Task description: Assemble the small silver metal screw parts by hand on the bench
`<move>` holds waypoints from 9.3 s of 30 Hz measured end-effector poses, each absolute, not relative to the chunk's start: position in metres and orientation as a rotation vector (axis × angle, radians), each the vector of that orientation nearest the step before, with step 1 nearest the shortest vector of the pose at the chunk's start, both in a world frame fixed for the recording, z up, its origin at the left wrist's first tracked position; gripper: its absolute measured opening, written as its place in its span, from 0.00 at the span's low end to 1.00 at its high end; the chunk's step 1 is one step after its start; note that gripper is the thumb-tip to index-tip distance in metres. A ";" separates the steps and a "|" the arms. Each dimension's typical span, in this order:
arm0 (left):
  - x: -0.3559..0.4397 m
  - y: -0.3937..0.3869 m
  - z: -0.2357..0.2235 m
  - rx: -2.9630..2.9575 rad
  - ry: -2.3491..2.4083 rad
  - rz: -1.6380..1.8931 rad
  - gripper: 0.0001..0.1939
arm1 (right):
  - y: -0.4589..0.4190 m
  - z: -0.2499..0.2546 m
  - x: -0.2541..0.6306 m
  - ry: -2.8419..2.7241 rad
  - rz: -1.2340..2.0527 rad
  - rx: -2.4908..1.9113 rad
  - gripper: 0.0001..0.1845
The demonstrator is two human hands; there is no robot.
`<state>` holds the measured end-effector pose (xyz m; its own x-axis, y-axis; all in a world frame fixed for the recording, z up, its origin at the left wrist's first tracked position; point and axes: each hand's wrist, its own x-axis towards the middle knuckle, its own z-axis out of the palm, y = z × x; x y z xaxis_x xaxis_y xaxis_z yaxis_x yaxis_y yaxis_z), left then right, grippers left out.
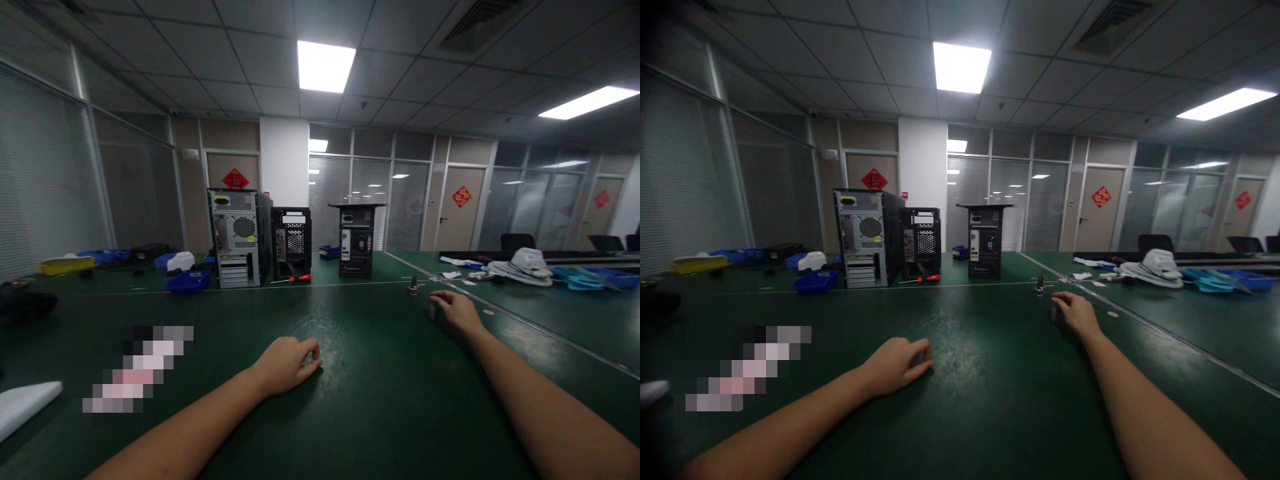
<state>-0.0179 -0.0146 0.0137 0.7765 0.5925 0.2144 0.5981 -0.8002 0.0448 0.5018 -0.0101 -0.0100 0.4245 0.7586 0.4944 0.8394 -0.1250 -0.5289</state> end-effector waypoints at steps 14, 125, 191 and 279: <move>-0.019 -0.015 0.014 -2.942 -0.981 -0.334 0.13 | -0.009 -0.010 0.504 -1.368 -0.204 -1.941 0.19; -0.021 -0.010 0.011 -2.878 -0.772 -0.332 0.26 | -0.063 0.035 0.197 -2.435 -0.161 -1.258 0.06; -0.021 -0.008 0.007 -2.861 -0.768 -0.349 0.21 | -0.009 0.000 0.475 -1.440 0.186 -1.828 0.21; -0.020 -0.009 0.009 -2.882 -0.805 -0.347 0.21 | -0.015 0.012 0.450 -1.674 0.143 -1.778 0.16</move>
